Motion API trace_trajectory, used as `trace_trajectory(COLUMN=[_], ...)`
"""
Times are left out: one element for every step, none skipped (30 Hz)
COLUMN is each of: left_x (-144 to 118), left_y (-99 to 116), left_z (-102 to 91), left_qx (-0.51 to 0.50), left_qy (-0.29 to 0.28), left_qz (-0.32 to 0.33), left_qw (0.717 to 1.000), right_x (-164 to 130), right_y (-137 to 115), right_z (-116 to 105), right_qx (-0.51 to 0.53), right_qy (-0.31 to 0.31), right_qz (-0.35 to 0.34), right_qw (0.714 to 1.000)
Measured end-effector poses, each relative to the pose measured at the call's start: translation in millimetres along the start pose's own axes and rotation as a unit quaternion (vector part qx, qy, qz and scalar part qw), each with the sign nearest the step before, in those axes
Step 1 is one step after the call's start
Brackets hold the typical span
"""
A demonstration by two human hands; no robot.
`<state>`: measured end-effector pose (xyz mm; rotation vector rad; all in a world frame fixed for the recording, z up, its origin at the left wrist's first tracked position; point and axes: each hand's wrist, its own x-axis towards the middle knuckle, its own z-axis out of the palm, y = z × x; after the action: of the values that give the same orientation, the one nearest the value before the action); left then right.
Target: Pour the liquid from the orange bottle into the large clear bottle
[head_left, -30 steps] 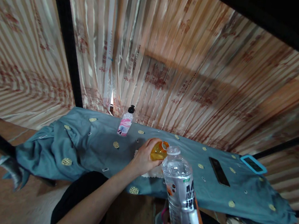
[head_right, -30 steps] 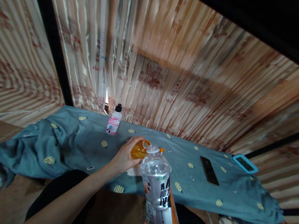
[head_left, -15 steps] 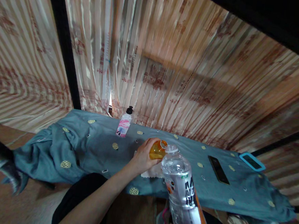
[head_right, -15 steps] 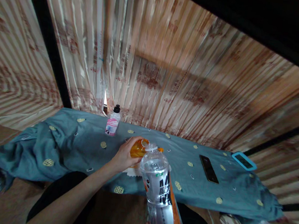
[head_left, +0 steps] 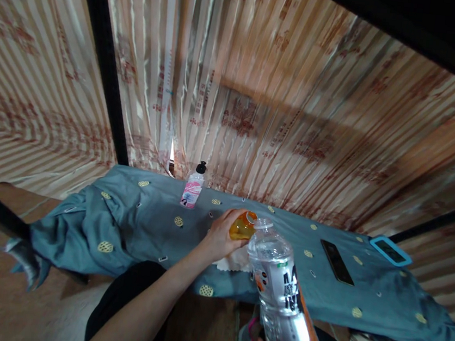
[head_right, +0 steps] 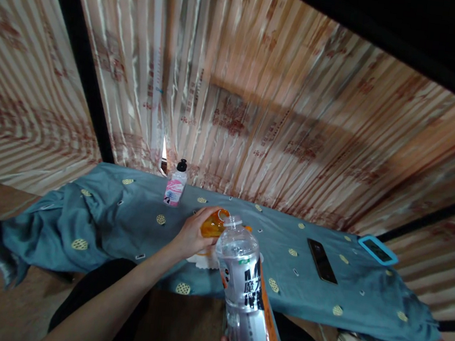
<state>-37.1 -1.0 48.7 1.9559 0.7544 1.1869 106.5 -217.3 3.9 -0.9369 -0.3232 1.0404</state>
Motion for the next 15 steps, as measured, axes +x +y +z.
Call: trace_trajectory(left_x=[0,1,1,2,2,3,3,4,4,5,5,5,6,6,6], left_y=[0,0,-1,-1,-1,-2,-2,-2,-2,-2,-2,-2,-2,-2,-2], left_z=[0.0,-0.1,-0.1,-0.1,-0.2,-0.3,-0.4,-0.6,-0.7,-0.8,-0.9,-0.9,-0.8,-0.8,-0.8], left_qx=[-0.004,-0.007,-0.011,-0.014,-0.016,-0.018,-0.019,-0.019,-0.019,-0.019,-0.02,-0.02,-0.021,-0.023,-0.026], left_qy=[0.0,-0.002,-0.002,-0.002,0.0,0.001,0.003,0.004,0.005,0.006,0.007,0.008,0.009,0.009,0.009], left_qz=[-0.002,-0.003,-0.004,-0.004,-0.004,-0.005,-0.007,-0.008,-0.011,-0.013,-0.013,-0.013,-0.013,-0.013,-0.013], left_qw=[1.0,1.0,1.0,1.0,1.0,1.0,1.0,1.0,1.0,1.0,1.0,1.0,1.0,1.0,1.0], right_x=[3,5,6,7,8,10,13,16,21,26,32,37,42,45,48], right_y=[2,5,7,9,10,10,10,9,8,8,8,9,11,14,17], right_z=[-2,-5,-9,-14,-19,-24,-30,-36,-42,-48,-54,-59,-62,-65,-67], right_qx=[-0.02,-0.044,-0.065,-0.077,-0.083,-0.084,-0.084,-0.087,-0.095,-0.116,-0.137,-0.143,-0.146,-0.147,-0.145], right_qy=[-0.004,-0.01,-0.012,-0.012,-0.009,-0.005,-0.003,-0.002,-0.005,-0.014,-0.027,-0.029,-0.029,-0.03,-0.028], right_qz=[0.005,0.014,0.026,0.034,0.039,0.04,0.042,0.045,0.052,0.077,0.098,0.102,0.098,0.089,0.074], right_qw=[1.0,0.999,0.997,0.996,0.996,0.996,0.996,0.995,0.994,0.99,0.985,0.984,0.984,0.985,0.986])
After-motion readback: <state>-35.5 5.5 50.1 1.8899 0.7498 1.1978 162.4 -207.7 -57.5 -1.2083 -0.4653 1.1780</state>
